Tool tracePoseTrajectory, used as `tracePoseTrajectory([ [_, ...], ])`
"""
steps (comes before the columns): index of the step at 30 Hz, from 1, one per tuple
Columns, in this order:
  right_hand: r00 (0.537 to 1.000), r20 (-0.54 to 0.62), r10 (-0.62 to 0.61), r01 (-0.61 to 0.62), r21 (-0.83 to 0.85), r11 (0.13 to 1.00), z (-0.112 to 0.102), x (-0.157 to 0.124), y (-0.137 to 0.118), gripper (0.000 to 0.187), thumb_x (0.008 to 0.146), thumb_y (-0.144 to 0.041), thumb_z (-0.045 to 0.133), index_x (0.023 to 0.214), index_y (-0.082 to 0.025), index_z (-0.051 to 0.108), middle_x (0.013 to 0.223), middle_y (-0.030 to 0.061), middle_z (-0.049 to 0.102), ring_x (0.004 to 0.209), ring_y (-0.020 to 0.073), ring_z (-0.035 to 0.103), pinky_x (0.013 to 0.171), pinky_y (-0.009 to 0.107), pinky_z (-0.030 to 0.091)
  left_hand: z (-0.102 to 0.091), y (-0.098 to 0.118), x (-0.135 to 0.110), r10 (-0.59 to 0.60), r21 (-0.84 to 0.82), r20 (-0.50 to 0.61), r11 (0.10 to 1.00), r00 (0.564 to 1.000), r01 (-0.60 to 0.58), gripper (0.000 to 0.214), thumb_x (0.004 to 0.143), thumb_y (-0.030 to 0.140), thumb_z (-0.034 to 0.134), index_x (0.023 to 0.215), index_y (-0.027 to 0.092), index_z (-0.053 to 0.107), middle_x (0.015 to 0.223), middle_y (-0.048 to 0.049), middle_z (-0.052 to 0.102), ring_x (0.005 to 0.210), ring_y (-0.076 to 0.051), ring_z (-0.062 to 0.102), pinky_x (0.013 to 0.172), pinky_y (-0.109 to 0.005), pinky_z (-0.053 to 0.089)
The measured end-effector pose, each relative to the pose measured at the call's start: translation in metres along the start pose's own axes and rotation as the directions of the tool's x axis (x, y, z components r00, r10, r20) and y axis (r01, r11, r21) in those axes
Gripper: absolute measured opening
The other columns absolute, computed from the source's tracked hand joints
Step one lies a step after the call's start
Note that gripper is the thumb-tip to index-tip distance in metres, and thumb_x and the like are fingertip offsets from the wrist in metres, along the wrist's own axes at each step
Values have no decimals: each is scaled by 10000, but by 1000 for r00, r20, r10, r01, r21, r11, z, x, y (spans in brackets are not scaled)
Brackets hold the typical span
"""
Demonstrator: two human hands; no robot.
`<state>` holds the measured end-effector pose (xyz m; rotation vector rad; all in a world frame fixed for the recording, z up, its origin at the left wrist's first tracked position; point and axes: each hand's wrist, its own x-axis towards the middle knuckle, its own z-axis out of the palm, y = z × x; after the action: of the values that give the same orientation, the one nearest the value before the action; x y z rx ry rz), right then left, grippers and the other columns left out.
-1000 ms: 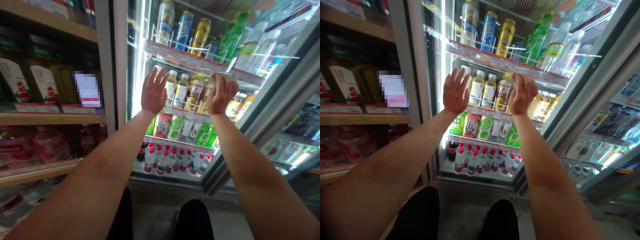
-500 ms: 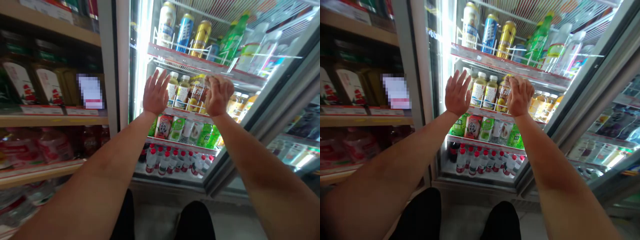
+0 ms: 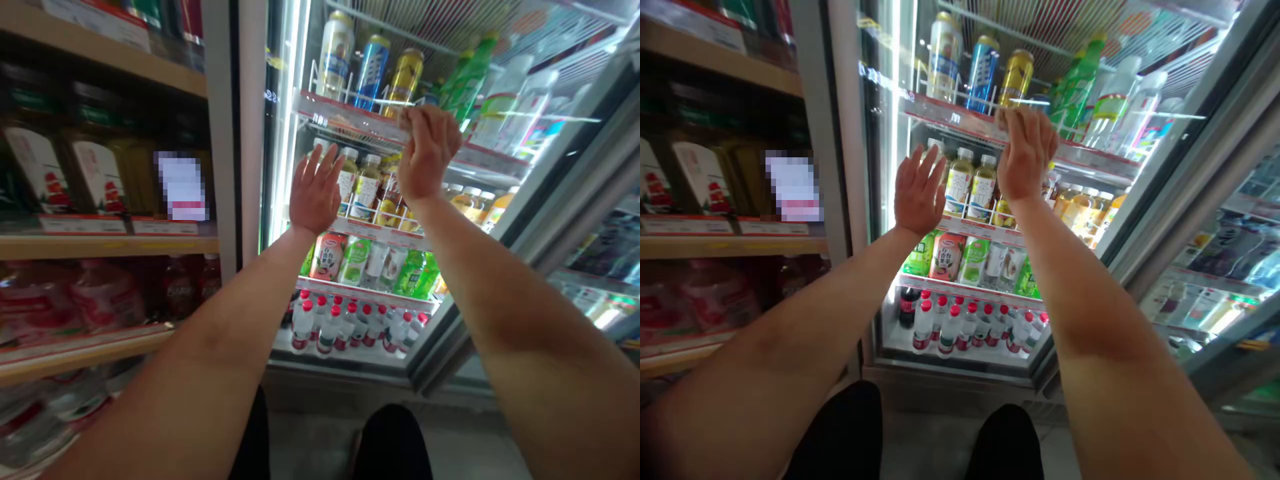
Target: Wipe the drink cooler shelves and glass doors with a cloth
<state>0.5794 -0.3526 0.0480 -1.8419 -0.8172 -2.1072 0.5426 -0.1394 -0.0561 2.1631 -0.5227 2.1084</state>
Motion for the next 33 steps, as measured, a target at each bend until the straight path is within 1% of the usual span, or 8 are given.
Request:
tracePoseTrajectory([
  [3, 961, 157, -226, 223, 40, 974, 2, -13, -13, 498, 996, -271, 292, 1432, -265, 534, 1411, 81, 582, 1351, 296, 480, 1114, 548, 356, 0, 0, 0, -14, -25, 14, 1000, 1000, 14, 541, 994, 239, 330, 1533, 208, 361, 1609, -64, 371, 1553, -216, 135, 1282, -487, 151],
  [7, 801, 335, -496, 463, 178, 868, -5, -24, -25, 488, 1008, -319, 313, 1452, -281, 511, 1436, 54, 583, 1363, 261, 474, 1140, 500, 359, -1, 0, 0, -40, -46, 49, 998, 998, 42, 542, 998, 255, 336, 1539, 223, 347, 1623, -46, 346, 1559, -194, 96, 1292, -480, 123],
  [14, 985, 158, -64, 57, 45, 997, -1, -24, -21, 532, 1012, -330, 241, 1475, -262, 493, 1446, 111, 546, 1386, 332, 436, 1137, 604, 309, -3, 1, 1, -36, -63, 40, 997, 999, 38, 535, 994, 244, 320, 1525, 204, 383, 1610, -57, 369, 1552, -219, 145, 1285, -476, 136],
  [17, 968, 241, -76, 69, 34, 997, -5, -24, -27, 529, 1005, -328, 262, 1478, -264, 490, 1468, 100, 531, 1397, 326, 423, 1146, 596, 302, -3, 1, 1, -40, -64, 33, 997, 999, 42, 533, 994, 255, 331, 1523, 217, 383, 1606, -55, 379, 1548, -223, 161, 1283, -479, 145],
  [21, 859, 446, -253, 230, 106, 967, -14, -23, -35, 508, 991, -341, 323, 1456, -278, 518, 1477, 61, 541, 1392, 303, 431, 1167, 558, 306, -4, 2, 1, -43, -53, 48, 998, 998, 46, 537, 991, 250, 331, 1525, 216, 381, 1609, -58, 372, 1552, -214, 141, 1285, -474, 140],
  [28, 988, 139, 72, -69, -26, 997, 0, -27, -24, 544, 984, -261, 269, 1480, -251, 490, 1461, 113, 524, 1387, 335, 428, 1136, 613, 297, -4, 3, 1, -54, -52, 56, 997, 997, 56, 554, 985, 241, 328, 1538, 225, 361, 1617, -48, 356, 1552, -212, 141, 1286, -484, 134],
  [30, 987, 152, 50, -47, -26, 999, 0, -28, -25, 538, 983, -265, 277, 1474, -253, 496, 1457, 107, 528, 1378, 329, 436, 1134, 605, 306, -4, 3, 1, -50, -49, 54, 997, 997, 53, 549, 987, 244, 325, 1534, 222, 367, 1614, -50, 361, 1552, -215, 143, 1284, -488, 139],
  [33, 931, 323, -168, 157, 60, 986, -9, -30, -31, 508, 980, -300, 333, 1452, -271, 520, 1456, 78, 546, 1362, 305, 456, 1144, 560, 325, -4, 2, 1, -45, -39, 46, 998, 998, 47, 534, 997, 258, 321, 1526, 210, 378, 1607, -57, 375, 1550, -221, 153, 1284, -484, 151],
])
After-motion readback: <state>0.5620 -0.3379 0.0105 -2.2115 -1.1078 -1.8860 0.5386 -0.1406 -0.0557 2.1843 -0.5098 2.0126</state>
